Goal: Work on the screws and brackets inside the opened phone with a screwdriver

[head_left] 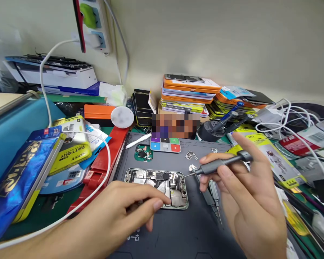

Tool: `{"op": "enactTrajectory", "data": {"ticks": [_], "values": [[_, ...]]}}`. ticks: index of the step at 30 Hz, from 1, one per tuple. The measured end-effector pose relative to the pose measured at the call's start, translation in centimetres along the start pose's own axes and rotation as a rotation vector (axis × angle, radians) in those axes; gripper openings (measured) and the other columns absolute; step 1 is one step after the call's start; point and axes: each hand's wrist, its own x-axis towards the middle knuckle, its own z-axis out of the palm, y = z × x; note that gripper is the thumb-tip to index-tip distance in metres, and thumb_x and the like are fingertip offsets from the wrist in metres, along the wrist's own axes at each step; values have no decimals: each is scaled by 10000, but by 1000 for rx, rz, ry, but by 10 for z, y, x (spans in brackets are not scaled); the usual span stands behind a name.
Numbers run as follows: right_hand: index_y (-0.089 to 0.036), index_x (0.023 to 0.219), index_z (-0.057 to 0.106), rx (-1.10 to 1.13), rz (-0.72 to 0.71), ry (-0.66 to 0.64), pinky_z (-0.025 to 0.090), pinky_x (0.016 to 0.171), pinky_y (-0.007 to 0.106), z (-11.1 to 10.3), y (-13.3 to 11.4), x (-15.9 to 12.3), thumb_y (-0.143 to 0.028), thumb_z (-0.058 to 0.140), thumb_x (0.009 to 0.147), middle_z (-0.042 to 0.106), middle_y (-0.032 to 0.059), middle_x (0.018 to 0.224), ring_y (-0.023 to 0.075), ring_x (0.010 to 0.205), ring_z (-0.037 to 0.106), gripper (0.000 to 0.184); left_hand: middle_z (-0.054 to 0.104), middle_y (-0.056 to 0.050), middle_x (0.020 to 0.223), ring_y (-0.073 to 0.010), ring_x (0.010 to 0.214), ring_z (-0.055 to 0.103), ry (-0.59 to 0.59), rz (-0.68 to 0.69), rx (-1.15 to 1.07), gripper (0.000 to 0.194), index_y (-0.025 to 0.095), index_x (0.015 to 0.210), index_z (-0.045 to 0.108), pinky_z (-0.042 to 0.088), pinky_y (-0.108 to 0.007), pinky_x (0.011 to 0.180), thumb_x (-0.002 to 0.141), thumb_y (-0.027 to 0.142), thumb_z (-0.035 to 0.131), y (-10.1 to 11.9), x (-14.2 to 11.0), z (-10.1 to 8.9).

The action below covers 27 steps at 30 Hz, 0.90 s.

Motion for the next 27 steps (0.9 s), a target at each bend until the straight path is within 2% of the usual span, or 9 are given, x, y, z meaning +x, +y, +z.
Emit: {"op": "enactTrajectory", "data": {"ticks": [2,4,7,10,14,18,20,27], "values": [[-383,1566,466,-186,-173,-16,659,633,275,-5,8,1,-185,626,1032,758,41,1030,195,886,728,592,827,26,1024,-135,869,747,63,277,248,277,288,1255,778,550,-194,770,1096,258,553,0,-2,2],[-377,1580,452,-335,-347,-86,667,674,327,-11,17,-1,-98,662,981,736,57,1116,219,971,741,694,806,19,1204,-159,974,745,95,502,479,288,258,1290,755,556,-240,870,1092,204,553,-1,-3,6],[-327,1582,474,-464,-536,-199,676,773,404,-17,30,-6,21,684,895,701,98,1311,229,993,762,799,767,28,1352,-199,1080,722,142,664,753,257,236,1295,741,532,-313,941,1117,259,557,-5,-3,14],[-319,1629,413,-517,-538,-255,665,834,449,-20,36,-10,45,651,895,676,124,1421,244,1028,763,853,766,20,1365,-213,1138,702,182,717,908,232,227,1260,743,502,-335,965,1113,312,585,-10,-4,22],[-370,1640,391,-538,-473,-247,652,872,508,-19,36,-11,-9,642,919,574,115,1566,287,1106,746,845,768,18,1360,-202,1123,695,175,703,943,224,221,1207,756,482,-334,973,1115,307,572,-15,-5,25],[-353,1598,455,-513,-455,-219,654,760,464,-16,33,-7,-33,648,924,665,115,1447,272,1006,755,770,747,29,1399,-205,1152,685,160,689,984,304,224,1353,708,450,-355,1024,1136,304,511,-15,-4,24],[-341,1572,482,-506,-457,-203,645,762,465,-15,32,-5,-36,656,922,695,111,1389,262,970,750,739,731,38,1428,-203,1168,678,144,691,1003,326,229,1404,681,435,-358,1038,1136,300,510,-13,-4,24],[-336,1538,507,-481,-435,-201,650,793,469,-14,32,-11,-9,651,912,672,97,1403,276,1047,753,721,741,42,1413,-194,1151,664,142,697,1013,322,204,1376,700,421,-353,1041,1141,310,507,-13,-6,25]]}}
